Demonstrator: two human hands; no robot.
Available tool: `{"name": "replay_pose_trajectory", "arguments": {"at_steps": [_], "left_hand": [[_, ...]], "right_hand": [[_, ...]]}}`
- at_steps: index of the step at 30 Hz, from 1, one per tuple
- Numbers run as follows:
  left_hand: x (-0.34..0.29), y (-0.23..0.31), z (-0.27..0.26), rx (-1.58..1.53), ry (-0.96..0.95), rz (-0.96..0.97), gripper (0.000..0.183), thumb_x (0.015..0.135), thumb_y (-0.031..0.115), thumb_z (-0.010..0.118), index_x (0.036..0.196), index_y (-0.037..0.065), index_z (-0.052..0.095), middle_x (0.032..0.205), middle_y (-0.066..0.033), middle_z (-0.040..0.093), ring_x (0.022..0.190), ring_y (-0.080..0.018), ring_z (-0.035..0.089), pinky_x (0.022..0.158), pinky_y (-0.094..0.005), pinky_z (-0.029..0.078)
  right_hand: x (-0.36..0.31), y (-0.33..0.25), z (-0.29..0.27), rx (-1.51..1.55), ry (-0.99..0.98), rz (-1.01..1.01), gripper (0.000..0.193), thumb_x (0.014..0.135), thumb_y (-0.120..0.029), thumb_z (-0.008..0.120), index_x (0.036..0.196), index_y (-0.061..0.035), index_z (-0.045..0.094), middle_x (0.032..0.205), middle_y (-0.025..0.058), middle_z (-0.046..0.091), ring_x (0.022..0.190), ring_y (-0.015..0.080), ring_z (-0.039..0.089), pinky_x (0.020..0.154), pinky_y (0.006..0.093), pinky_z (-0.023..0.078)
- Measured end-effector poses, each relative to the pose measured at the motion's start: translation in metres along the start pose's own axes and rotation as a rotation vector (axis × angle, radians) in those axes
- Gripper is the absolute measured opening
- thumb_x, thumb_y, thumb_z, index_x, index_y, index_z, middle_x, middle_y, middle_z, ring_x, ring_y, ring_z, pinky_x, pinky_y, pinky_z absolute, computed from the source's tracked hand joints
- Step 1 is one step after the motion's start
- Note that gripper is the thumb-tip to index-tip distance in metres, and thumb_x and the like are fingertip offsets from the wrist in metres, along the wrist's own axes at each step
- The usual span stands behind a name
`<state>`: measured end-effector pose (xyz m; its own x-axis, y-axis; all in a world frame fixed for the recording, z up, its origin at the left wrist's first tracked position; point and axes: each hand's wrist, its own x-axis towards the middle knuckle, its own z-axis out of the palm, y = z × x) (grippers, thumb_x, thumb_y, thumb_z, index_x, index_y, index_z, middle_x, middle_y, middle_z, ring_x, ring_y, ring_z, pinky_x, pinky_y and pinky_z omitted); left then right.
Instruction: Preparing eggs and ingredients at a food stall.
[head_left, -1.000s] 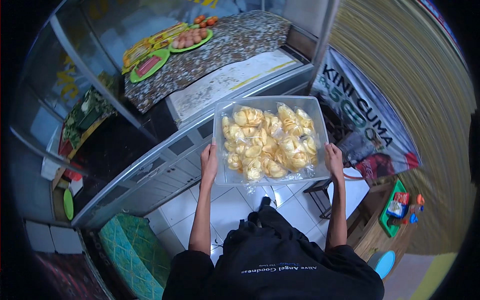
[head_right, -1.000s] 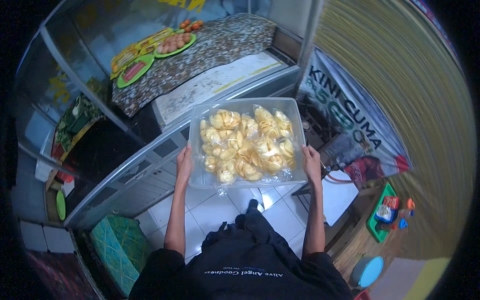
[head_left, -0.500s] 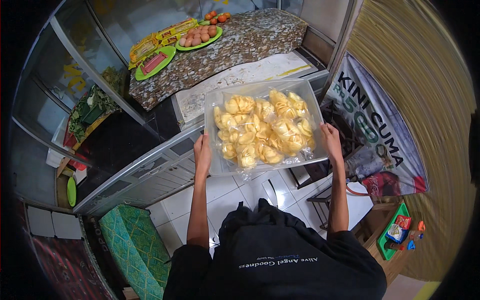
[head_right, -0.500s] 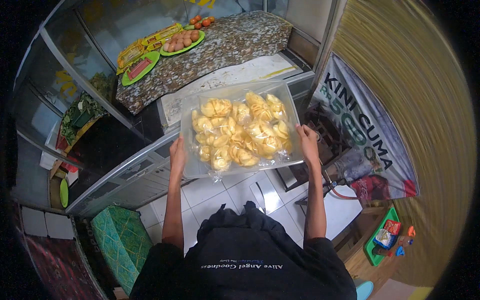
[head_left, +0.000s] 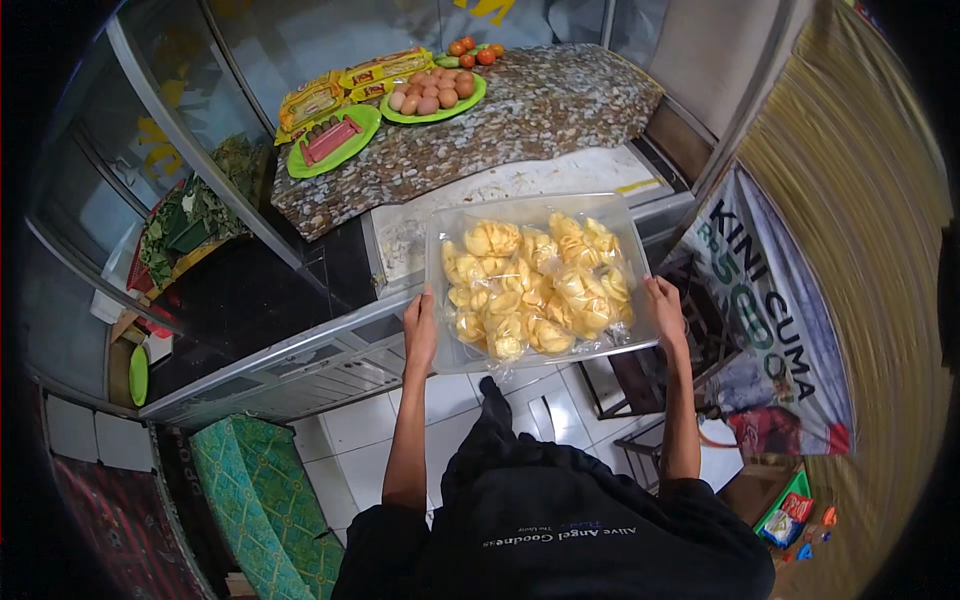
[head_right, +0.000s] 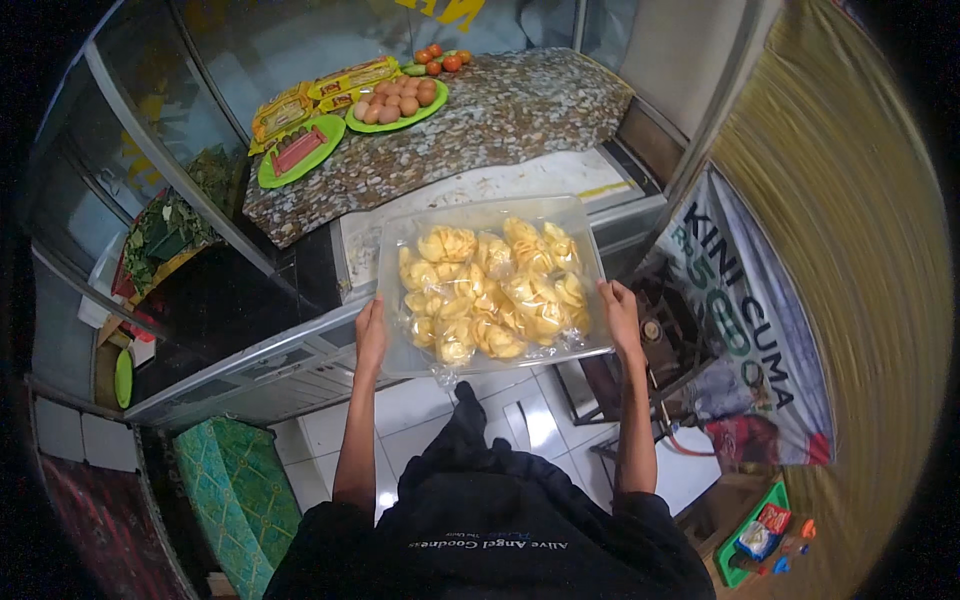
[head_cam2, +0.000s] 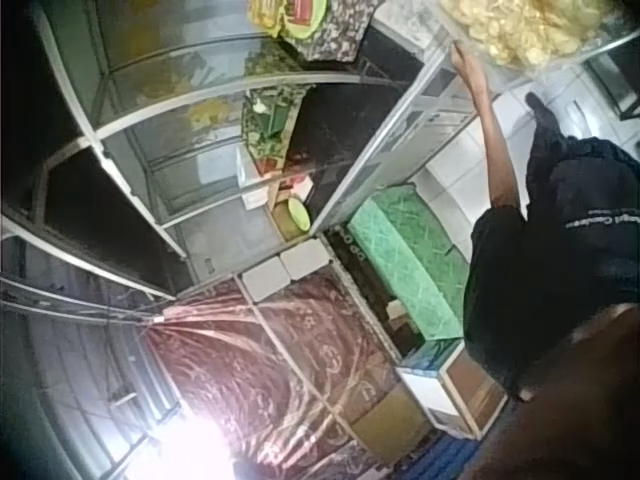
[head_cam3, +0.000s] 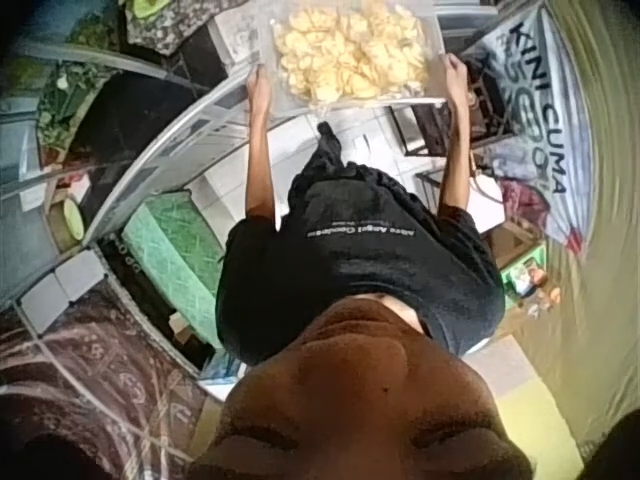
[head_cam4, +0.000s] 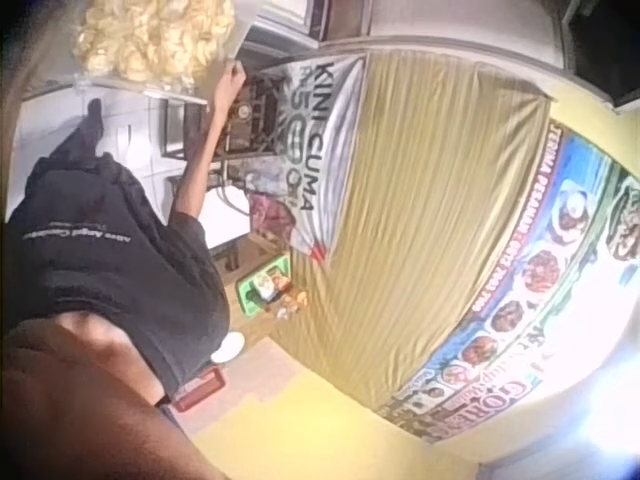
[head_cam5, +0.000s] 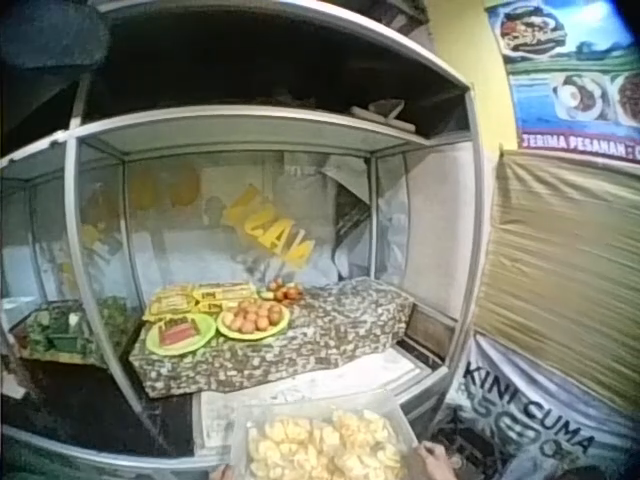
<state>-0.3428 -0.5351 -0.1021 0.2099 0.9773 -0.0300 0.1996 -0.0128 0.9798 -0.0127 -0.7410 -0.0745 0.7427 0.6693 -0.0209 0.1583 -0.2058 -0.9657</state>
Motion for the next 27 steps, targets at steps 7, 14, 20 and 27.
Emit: {"name": "replay_pose_trajectory", "arguments": {"at_steps": [7,14,20,27], "left_hand": [[0.079,-0.015,0.013,-0.088,0.037,-0.036,0.035,0.095,0.028,0.044,0.082,-0.004,0.051,0.066,-0.0059,0.044,0.066,-0.0143,0.036,0.064,-0.0301,0.035],[0.132,-0.013,0.017,-0.065,0.008,-0.038,0.035,0.094,0.027,0.044,0.080,-0.004,0.050,0.066,-0.0068,0.042,0.066,-0.0150,0.038,0.064,-0.0302,0.036],[0.151,-0.037,0.037,-0.150,0.042,-0.038,0.036,0.095,0.028,0.044,0.080,-0.004,0.050,0.066,-0.0067,0.042,0.066,-0.0158,0.038,0.063,-0.0301,0.035],[0.157,-0.028,0.046,-0.117,0.042,-0.105,0.036,0.095,0.028,0.044,0.079,-0.004,0.049,0.064,-0.0082,0.040,0.063,-0.0171,0.036,0.060,-0.0323,0.035]], "right_hand": [[0.086,-0.006,0.039,-0.109,-0.061,-0.013,0.034,0.093,-0.032,0.053,0.072,-0.0049,0.053,0.064,-0.0068,0.040,0.060,0.0049,0.035,0.053,0.0237,0.029],[0.130,-0.007,0.068,-0.345,-0.010,-0.037,0.042,0.091,-0.031,0.052,0.071,0.0057,0.051,0.060,0.0043,0.042,0.063,0.0116,0.039,0.056,0.0330,0.035],[0.156,0.002,0.067,-0.364,-0.005,-0.006,0.043,0.091,-0.032,0.052,0.069,0.0050,0.050,0.061,0.0025,0.043,0.063,0.0111,0.038,0.055,0.0318,0.034],[0.175,-0.007,0.073,-0.287,-0.036,0.007,0.039,0.092,-0.032,0.052,0.065,-0.0033,0.046,0.060,-0.0073,0.034,0.058,0.0053,0.031,0.050,0.0256,0.026]]}}
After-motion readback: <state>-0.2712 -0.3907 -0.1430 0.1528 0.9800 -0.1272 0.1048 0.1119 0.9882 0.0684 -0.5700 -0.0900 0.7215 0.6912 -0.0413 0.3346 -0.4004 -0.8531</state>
